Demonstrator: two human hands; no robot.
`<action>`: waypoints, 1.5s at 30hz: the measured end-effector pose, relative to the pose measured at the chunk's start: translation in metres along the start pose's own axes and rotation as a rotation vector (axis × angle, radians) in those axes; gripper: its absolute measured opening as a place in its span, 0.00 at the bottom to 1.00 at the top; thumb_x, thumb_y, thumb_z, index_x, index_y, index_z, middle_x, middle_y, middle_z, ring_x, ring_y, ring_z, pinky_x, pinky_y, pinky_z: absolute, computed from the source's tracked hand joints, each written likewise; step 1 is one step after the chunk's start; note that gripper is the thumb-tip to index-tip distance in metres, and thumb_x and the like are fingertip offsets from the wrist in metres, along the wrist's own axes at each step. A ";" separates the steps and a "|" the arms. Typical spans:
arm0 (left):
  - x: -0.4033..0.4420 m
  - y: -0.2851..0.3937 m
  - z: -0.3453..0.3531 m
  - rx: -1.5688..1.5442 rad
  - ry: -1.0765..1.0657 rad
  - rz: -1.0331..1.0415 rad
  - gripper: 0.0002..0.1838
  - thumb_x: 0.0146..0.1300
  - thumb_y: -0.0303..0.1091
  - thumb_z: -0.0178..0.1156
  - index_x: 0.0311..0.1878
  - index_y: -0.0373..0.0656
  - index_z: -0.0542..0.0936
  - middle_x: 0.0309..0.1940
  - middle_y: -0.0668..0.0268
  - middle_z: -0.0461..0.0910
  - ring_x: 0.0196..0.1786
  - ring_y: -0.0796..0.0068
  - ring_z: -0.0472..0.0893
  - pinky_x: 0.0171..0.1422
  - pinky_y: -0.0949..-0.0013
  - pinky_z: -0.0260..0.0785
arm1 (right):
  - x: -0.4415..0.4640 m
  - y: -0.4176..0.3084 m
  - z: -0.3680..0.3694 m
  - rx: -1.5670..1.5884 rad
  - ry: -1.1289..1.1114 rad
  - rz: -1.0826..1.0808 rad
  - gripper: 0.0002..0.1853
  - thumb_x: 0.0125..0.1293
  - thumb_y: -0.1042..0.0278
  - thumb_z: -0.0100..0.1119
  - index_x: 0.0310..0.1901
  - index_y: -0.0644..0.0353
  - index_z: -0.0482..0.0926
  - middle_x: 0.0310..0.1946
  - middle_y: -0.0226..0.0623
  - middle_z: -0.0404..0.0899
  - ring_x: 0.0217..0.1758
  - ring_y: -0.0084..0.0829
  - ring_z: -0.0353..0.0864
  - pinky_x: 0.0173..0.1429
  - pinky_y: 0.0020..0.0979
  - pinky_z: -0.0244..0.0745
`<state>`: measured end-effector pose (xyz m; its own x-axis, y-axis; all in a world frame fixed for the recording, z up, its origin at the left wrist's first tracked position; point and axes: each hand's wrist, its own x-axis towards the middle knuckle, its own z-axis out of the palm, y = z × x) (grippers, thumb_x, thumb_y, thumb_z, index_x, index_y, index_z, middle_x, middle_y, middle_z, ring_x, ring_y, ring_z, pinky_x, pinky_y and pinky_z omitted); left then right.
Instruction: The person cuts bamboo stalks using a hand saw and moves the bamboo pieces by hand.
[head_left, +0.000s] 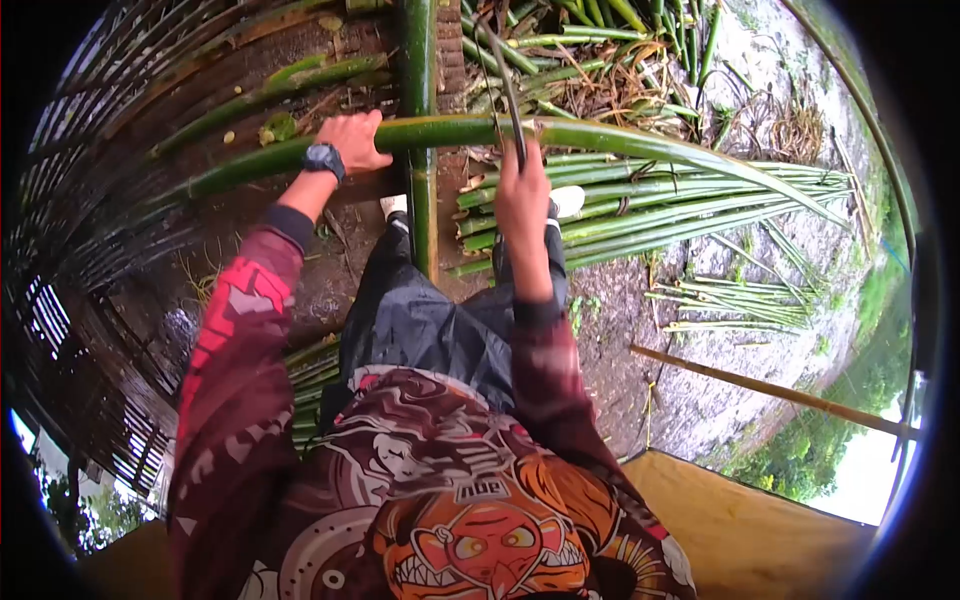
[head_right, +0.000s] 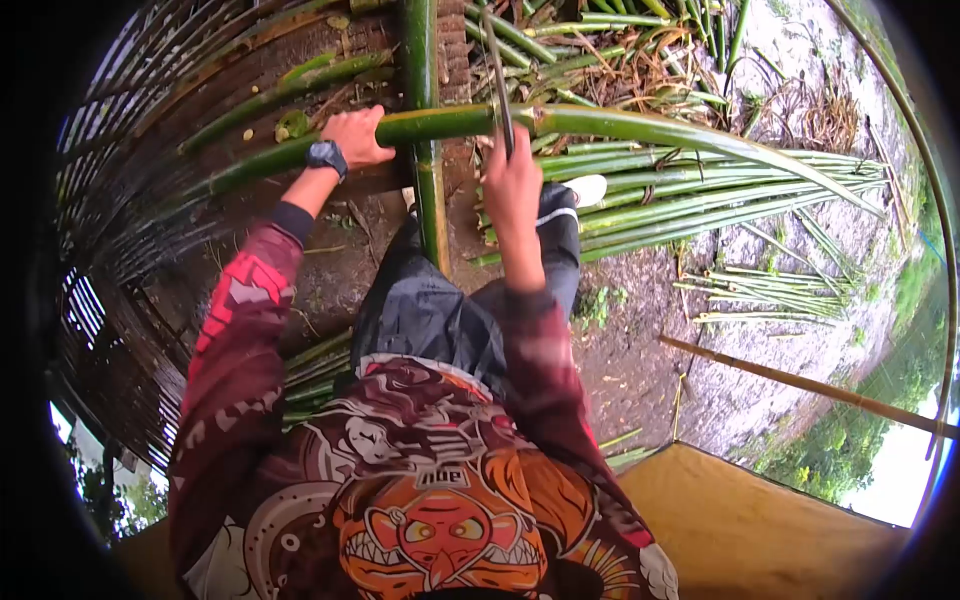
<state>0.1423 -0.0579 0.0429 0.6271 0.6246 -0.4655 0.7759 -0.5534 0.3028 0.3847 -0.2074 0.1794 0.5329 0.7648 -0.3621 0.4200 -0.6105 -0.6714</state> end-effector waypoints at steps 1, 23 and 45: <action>0.002 0.000 -0.007 0.021 -0.060 0.005 0.33 0.51 0.61 0.70 0.51 0.43 0.79 0.42 0.50 0.88 0.45 0.45 0.88 0.51 0.45 0.82 | -0.019 -0.001 -0.011 -0.010 -0.006 -0.025 0.15 0.81 0.63 0.53 0.58 0.65 0.79 0.42 0.59 0.82 0.44 0.61 0.81 0.48 0.44 0.77; 0.011 -0.010 -0.012 -0.180 -0.187 0.130 0.32 0.48 0.57 0.72 0.50 0.44 0.81 0.38 0.48 0.88 0.43 0.42 0.87 0.49 0.45 0.80 | 0.014 0.008 0.008 0.151 0.022 -0.021 0.15 0.82 0.62 0.51 0.55 0.65 0.78 0.41 0.57 0.81 0.41 0.56 0.78 0.46 0.44 0.74; 0.002 0.001 0.002 0.018 0.228 0.018 0.29 0.53 0.61 0.72 0.46 0.46 0.80 0.39 0.58 0.87 0.44 0.53 0.88 0.45 0.49 0.83 | -0.092 -0.020 -0.064 0.101 -0.022 0.224 0.15 0.81 0.65 0.53 0.61 0.61 0.80 0.40 0.48 0.83 0.43 0.47 0.85 0.49 0.38 0.78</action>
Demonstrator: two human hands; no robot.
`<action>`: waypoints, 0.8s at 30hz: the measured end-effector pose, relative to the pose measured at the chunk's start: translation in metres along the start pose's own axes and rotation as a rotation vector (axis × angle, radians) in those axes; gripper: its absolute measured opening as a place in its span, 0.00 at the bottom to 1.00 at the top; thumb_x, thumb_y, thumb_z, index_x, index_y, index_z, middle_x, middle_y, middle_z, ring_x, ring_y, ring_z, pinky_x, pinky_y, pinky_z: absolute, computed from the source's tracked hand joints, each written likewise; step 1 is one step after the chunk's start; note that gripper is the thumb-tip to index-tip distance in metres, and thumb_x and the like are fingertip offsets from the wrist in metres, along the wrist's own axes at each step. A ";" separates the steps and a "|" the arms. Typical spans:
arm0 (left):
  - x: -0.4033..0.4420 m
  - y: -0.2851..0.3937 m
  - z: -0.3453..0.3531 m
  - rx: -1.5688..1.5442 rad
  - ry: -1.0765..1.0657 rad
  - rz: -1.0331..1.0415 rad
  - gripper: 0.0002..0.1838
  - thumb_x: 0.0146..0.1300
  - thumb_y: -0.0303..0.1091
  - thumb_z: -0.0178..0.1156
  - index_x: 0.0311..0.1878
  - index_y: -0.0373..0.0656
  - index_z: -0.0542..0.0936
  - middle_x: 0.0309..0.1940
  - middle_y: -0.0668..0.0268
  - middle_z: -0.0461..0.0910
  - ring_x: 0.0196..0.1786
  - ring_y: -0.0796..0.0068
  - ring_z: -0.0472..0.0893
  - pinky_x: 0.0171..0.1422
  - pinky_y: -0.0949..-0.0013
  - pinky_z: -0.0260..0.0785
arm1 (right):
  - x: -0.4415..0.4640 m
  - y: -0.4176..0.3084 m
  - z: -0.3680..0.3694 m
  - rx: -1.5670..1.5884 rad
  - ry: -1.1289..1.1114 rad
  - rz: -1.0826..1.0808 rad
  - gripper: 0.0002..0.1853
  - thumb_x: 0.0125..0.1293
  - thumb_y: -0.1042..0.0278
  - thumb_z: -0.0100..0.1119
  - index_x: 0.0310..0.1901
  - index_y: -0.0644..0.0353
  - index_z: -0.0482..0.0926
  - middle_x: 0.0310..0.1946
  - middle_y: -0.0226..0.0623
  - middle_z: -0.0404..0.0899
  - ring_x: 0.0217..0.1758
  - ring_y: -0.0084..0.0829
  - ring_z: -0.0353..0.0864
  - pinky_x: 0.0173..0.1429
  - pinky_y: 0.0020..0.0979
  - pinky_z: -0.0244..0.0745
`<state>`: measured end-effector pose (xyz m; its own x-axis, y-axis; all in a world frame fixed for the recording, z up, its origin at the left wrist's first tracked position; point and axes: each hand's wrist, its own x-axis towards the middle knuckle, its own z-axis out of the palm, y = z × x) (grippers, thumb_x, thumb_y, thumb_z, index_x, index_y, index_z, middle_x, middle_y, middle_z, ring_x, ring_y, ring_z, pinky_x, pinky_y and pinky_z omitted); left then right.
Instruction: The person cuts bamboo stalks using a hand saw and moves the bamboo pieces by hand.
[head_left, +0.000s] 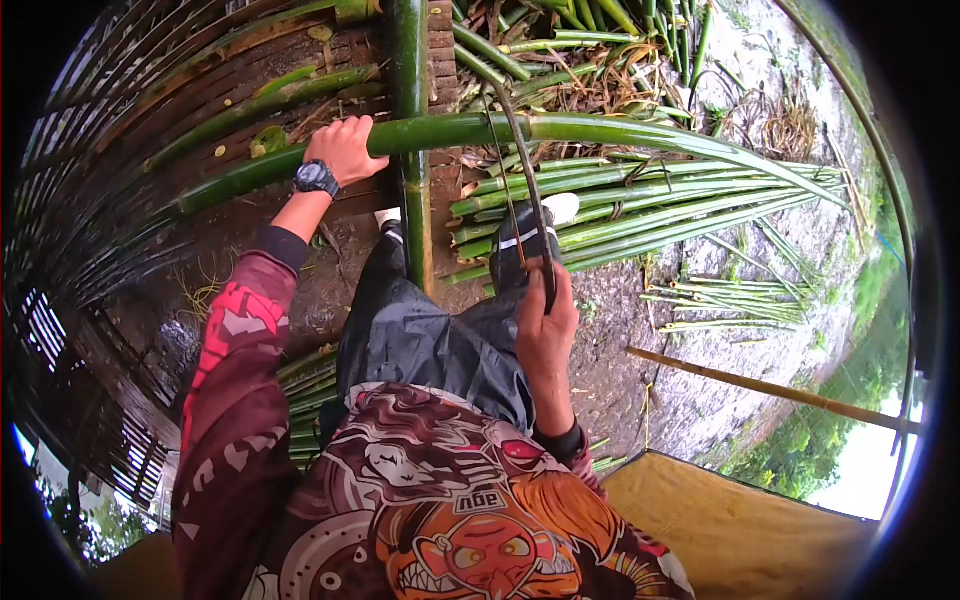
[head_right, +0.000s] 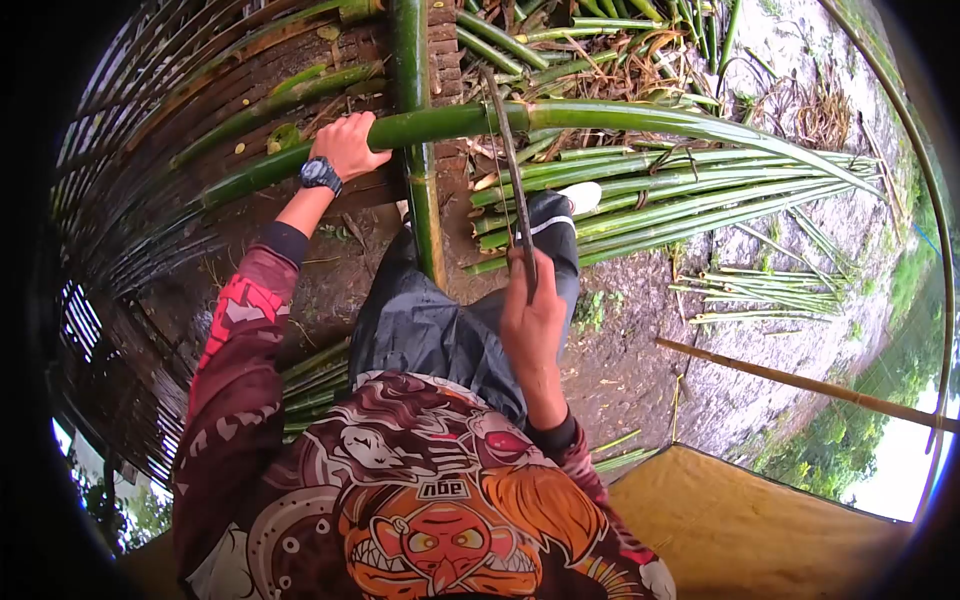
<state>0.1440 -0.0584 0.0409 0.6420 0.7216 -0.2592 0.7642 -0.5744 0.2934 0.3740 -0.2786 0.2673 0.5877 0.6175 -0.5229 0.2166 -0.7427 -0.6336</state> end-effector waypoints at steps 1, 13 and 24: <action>0.005 -0.001 -0.001 0.014 -0.012 0.000 0.29 0.53 0.61 0.72 0.44 0.46 0.79 0.39 0.58 0.87 0.42 0.52 0.88 0.44 0.51 0.83 | 0.009 0.005 0.004 -0.014 0.039 -0.157 0.15 0.80 0.64 0.55 0.62 0.59 0.79 0.44 0.53 0.86 0.45 0.54 0.89 0.47 0.43 0.81; 0.013 -0.011 -0.010 -0.032 -0.121 -0.027 0.28 0.54 0.62 0.70 0.44 0.47 0.80 0.37 0.58 0.87 0.39 0.53 0.89 0.43 0.51 0.84 | -0.005 -0.008 -0.013 -0.013 -0.034 -0.040 0.15 0.82 0.65 0.52 0.60 0.63 0.79 0.50 0.50 0.86 0.51 0.40 0.87 0.55 0.40 0.79; 0.018 -0.013 -0.010 -0.064 -0.158 0.025 0.31 0.52 0.67 0.69 0.42 0.46 0.82 0.33 0.54 0.88 0.35 0.50 0.89 0.43 0.49 0.83 | 0.023 0.006 0.010 -0.132 0.023 -0.201 0.16 0.82 0.61 0.52 0.62 0.59 0.79 0.39 0.48 0.87 0.45 0.55 0.87 0.49 0.44 0.81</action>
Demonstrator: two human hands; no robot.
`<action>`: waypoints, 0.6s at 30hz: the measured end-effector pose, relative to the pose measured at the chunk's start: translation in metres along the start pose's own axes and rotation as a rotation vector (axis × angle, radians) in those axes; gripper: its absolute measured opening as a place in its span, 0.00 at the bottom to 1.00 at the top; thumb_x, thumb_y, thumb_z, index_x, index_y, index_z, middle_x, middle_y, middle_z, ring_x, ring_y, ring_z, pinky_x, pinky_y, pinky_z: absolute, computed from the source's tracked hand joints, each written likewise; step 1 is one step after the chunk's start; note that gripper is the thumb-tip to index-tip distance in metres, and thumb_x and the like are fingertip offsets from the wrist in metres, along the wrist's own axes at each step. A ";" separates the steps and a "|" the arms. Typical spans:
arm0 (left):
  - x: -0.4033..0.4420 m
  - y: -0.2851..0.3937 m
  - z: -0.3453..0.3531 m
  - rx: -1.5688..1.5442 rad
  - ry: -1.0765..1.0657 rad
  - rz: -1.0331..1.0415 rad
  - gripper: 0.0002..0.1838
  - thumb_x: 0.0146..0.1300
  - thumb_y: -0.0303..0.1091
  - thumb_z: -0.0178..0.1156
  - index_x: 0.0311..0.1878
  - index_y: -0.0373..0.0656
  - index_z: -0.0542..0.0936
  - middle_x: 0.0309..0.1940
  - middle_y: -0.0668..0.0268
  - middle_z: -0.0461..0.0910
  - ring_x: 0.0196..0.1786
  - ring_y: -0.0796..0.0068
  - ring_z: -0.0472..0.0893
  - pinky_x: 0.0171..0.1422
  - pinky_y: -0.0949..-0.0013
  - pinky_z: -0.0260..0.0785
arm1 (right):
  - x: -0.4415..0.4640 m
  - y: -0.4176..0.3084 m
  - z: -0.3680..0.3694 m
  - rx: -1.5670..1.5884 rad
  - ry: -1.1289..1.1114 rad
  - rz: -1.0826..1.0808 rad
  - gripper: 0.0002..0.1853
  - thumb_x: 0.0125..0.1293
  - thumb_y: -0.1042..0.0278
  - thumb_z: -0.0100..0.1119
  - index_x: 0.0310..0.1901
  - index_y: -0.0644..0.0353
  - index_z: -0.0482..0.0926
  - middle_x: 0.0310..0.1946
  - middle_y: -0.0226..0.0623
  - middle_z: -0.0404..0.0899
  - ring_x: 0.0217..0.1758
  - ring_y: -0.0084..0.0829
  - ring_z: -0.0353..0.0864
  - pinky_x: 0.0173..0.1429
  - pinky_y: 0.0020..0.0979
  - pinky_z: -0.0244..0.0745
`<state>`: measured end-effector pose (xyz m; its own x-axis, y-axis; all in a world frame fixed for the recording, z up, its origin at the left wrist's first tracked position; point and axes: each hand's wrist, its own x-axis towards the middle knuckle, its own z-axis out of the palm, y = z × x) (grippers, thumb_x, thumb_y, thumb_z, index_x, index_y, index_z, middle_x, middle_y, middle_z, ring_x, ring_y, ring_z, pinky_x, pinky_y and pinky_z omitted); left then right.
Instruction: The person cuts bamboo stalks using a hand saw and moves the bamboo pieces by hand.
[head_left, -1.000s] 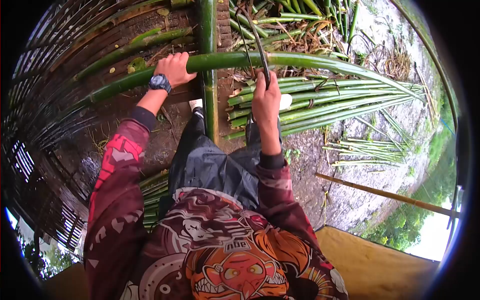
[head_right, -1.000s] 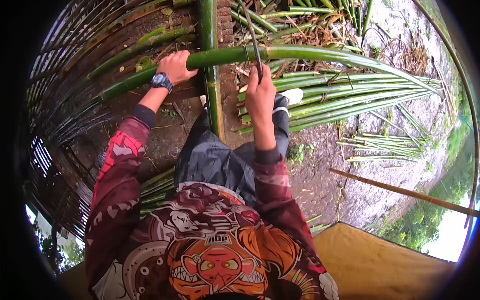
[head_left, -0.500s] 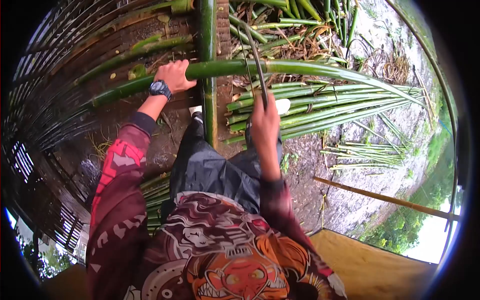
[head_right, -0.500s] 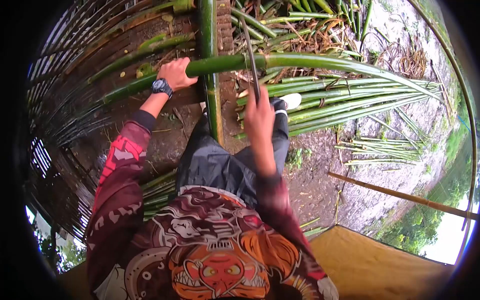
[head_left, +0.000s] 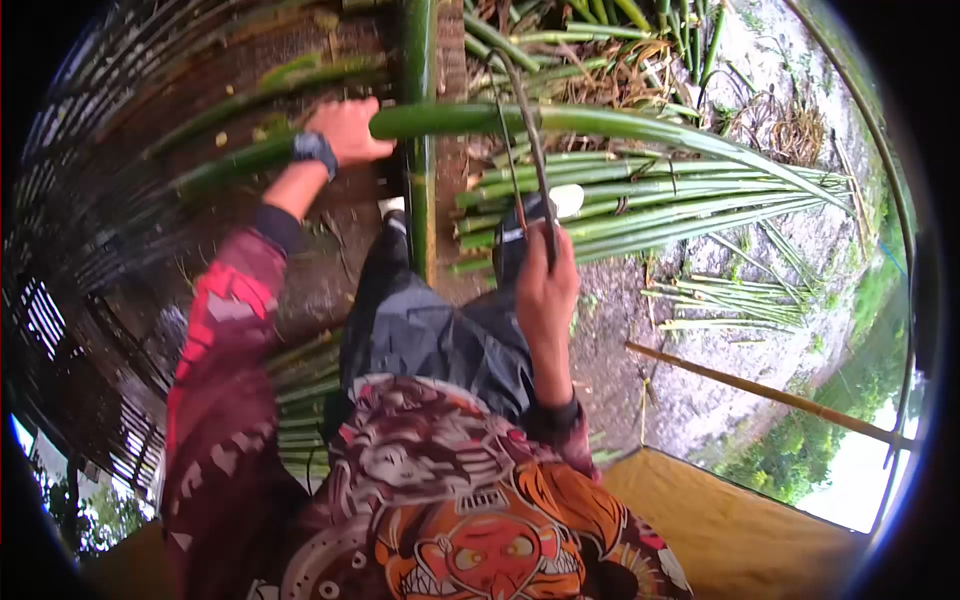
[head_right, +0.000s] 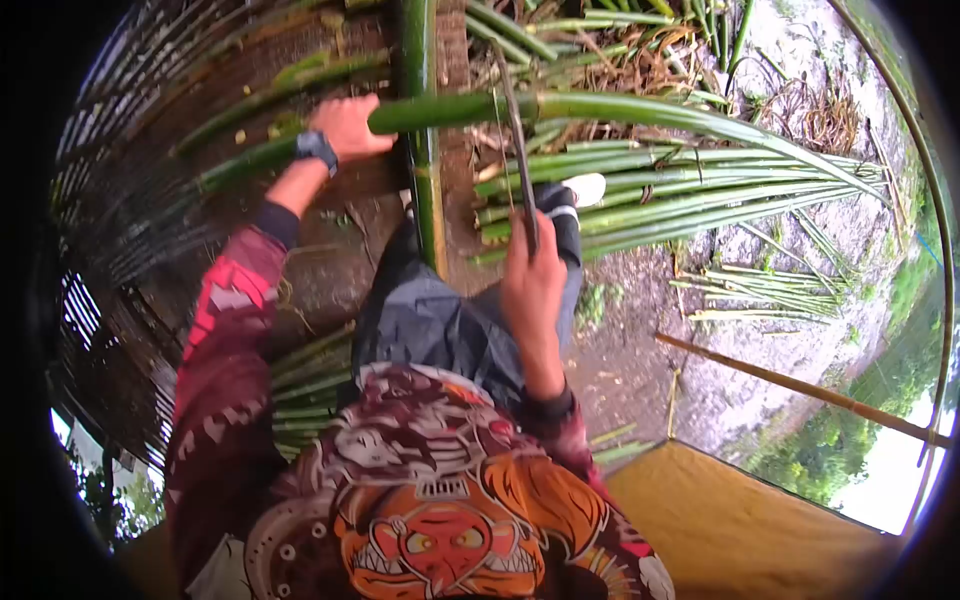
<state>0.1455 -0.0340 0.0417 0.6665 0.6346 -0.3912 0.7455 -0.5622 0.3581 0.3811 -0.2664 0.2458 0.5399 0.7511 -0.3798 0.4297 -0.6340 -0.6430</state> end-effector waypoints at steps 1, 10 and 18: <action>0.005 0.000 -0.007 -0.020 -0.043 -0.012 0.31 0.52 0.67 0.68 0.42 0.46 0.83 0.33 0.53 0.88 0.36 0.50 0.89 0.43 0.49 0.83 | -0.019 -0.021 -0.021 0.144 -0.065 0.269 0.17 0.81 0.62 0.52 0.64 0.59 0.79 0.41 0.45 0.87 0.48 0.53 0.88 0.53 0.42 0.82; 0.004 -0.002 -0.012 -0.087 -0.150 0.048 0.36 0.51 0.70 0.69 0.42 0.42 0.84 0.32 0.46 0.87 0.38 0.40 0.87 0.45 0.46 0.82 | 0.094 0.003 0.067 0.164 0.034 -0.029 0.14 0.81 0.62 0.52 0.56 0.63 0.78 0.38 0.54 0.82 0.39 0.52 0.82 0.47 0.45 0.76; -0.030 0.011 0.001 -0.115 -0.301 -0.004 0.36 0.51 0.70 0.69 0.41 0.42 0.85 0.35 0.45 0.88 0.40 0.41 0.88 0.48 0.45 0.82 | 0.059 0.028 0.080 0.135 0.025 0.011 0.15 0.81 0.60 0.52 0.60 0.59 0.76 0.34 0.57 0.85 0.42 0.62 0.86 0.42 0.51 0.78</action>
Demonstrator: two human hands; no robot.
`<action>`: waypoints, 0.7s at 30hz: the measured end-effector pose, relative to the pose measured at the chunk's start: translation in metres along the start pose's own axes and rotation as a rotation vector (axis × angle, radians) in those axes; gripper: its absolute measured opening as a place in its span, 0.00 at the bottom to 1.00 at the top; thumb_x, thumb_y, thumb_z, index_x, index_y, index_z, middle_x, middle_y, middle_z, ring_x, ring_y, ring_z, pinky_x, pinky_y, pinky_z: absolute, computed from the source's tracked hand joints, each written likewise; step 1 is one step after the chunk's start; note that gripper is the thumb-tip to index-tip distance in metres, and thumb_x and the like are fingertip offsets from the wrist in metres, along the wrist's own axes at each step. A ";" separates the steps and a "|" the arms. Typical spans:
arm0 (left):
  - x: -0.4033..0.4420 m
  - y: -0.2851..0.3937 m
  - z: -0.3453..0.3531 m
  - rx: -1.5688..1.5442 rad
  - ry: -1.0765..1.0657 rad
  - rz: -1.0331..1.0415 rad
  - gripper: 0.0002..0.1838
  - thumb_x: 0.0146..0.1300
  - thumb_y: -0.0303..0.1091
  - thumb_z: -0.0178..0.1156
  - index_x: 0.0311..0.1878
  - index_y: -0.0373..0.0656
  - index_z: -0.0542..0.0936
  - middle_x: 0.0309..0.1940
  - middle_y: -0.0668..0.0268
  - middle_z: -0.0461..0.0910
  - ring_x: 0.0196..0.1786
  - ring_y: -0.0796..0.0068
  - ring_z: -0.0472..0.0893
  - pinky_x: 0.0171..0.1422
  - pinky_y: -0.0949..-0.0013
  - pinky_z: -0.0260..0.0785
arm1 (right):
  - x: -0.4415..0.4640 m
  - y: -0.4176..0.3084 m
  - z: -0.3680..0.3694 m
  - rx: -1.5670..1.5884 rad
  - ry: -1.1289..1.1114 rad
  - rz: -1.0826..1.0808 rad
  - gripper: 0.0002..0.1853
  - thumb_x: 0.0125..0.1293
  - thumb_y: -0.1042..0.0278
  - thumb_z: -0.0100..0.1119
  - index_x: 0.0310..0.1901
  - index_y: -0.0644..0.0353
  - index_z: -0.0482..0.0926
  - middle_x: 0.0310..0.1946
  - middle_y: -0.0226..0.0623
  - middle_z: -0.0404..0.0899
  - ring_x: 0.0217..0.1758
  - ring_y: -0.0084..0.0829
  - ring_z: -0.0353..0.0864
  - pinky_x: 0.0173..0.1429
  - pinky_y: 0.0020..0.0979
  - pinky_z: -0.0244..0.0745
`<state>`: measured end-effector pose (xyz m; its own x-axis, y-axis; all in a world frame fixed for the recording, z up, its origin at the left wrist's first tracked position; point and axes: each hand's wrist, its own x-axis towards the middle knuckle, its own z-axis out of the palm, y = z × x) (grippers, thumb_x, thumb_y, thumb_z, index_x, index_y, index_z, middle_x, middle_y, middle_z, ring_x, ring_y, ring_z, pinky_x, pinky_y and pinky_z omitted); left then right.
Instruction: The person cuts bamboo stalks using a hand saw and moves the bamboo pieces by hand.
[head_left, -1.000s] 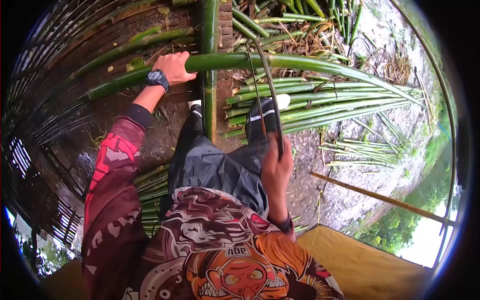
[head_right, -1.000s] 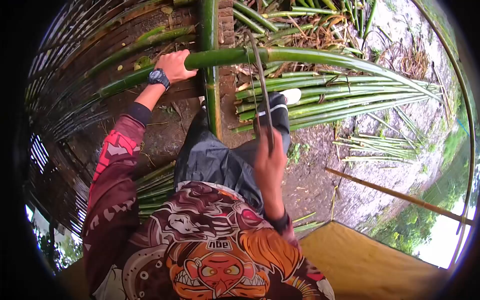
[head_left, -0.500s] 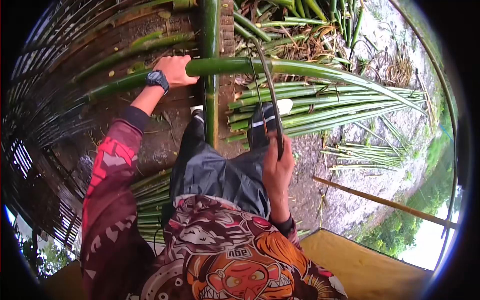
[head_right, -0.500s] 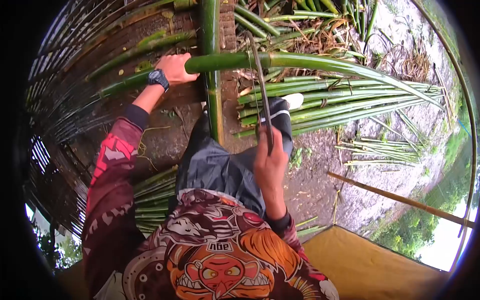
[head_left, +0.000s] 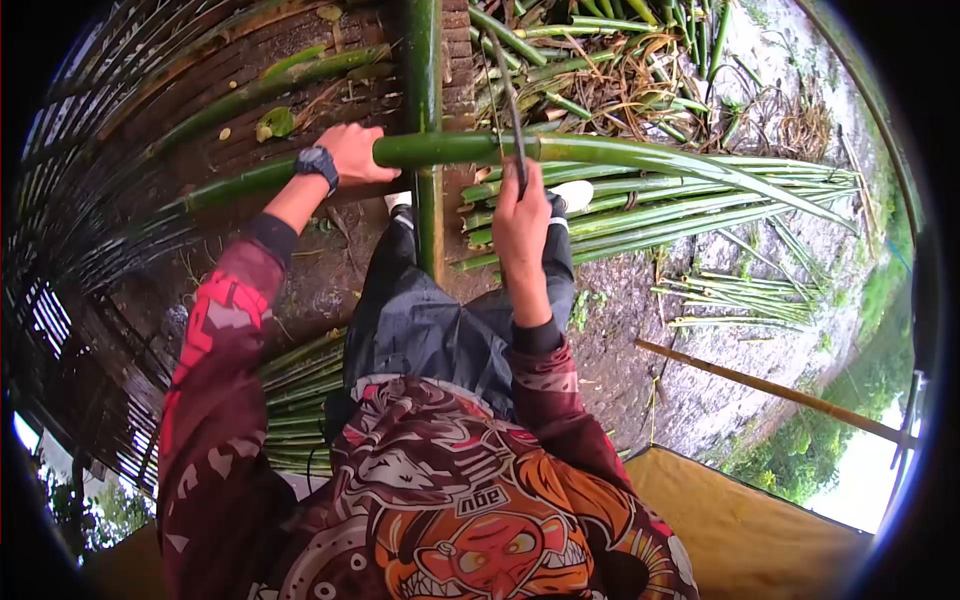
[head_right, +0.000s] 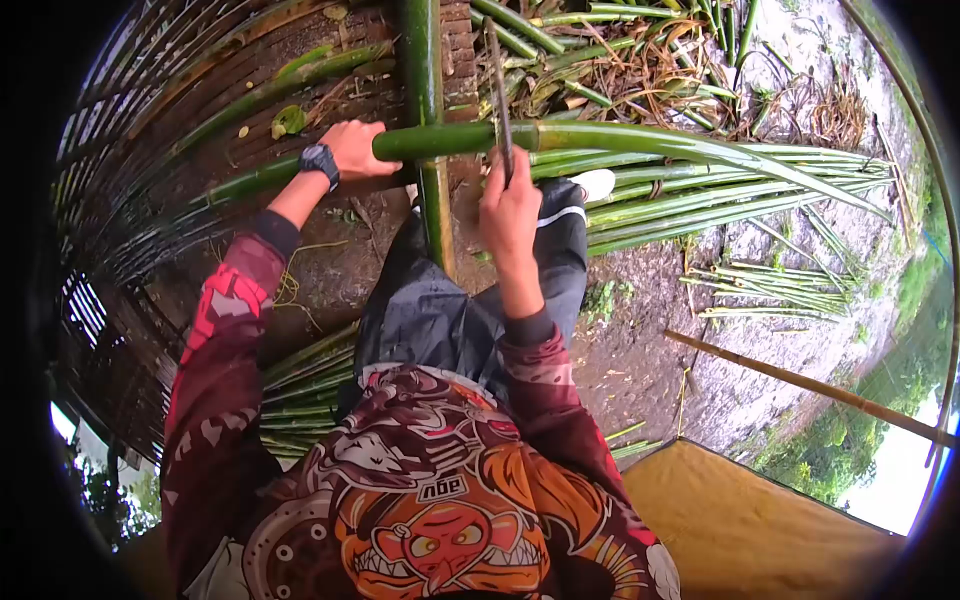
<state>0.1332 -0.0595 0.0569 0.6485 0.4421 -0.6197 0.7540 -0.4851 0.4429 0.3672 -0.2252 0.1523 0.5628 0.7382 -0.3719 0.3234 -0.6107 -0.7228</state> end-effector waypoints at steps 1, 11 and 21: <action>0.002 -0.001 0.000 -0.003 -0.019 0.000 0.35 0.51 0.70 0.69 0.40 0.42 0.85 0.35 0.46 0.88 0.40 0.41 0.88 0.48 0.45 0.81 | 0.001 -0.009 -0.004 0.006 0.022 -0.008 0.15 0.82 0.60 0.52 0.60 0.59 0.76 0.34 0.57 0.85 0.41 0.62 0.86 0.42 0.51 0.78; 0.009 0.002 -0.002 0.022 -0.027 -0.003 0.36 0.49 0.70 0.68 0.43 0.43 0.86 0.36 0.46 0.88 0.43 0.42 0.88 0.51 0.46 0.82 | -0.097 -0.043 -0.080 -0.129 -0.089 0.187 0.16 0.82 0.66 0.48 0.64 0.60 0.76 0.55 0.54 0.84 0.51 0.59 0.84 0.54 0.45 0.80; -0.019 0.006 0.048 0.314 0.527 0.026 0.32 0.51 0.56 0.75 0.55 0.47 0.81 0.42 0.62 0.82 0.49 0.60 0.84 0.52 0.56 0.76 | -0.004 -0.015 -0.003 -0.071 0.018 0.025 0.13 0.81 0.61 0.53 0.57 0.58 0.78 0.36 0.59 0.84 0.38 0.63 0.85 0.38 0.54 0.76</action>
<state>0.1204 -0.1067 0.0405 0.6914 0.7018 -0.1715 0.7221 -0.6644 0.1924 0.3624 -0.2195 0.1660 0.5850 0.7175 -0.3782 0.3615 -0.6481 -0.6703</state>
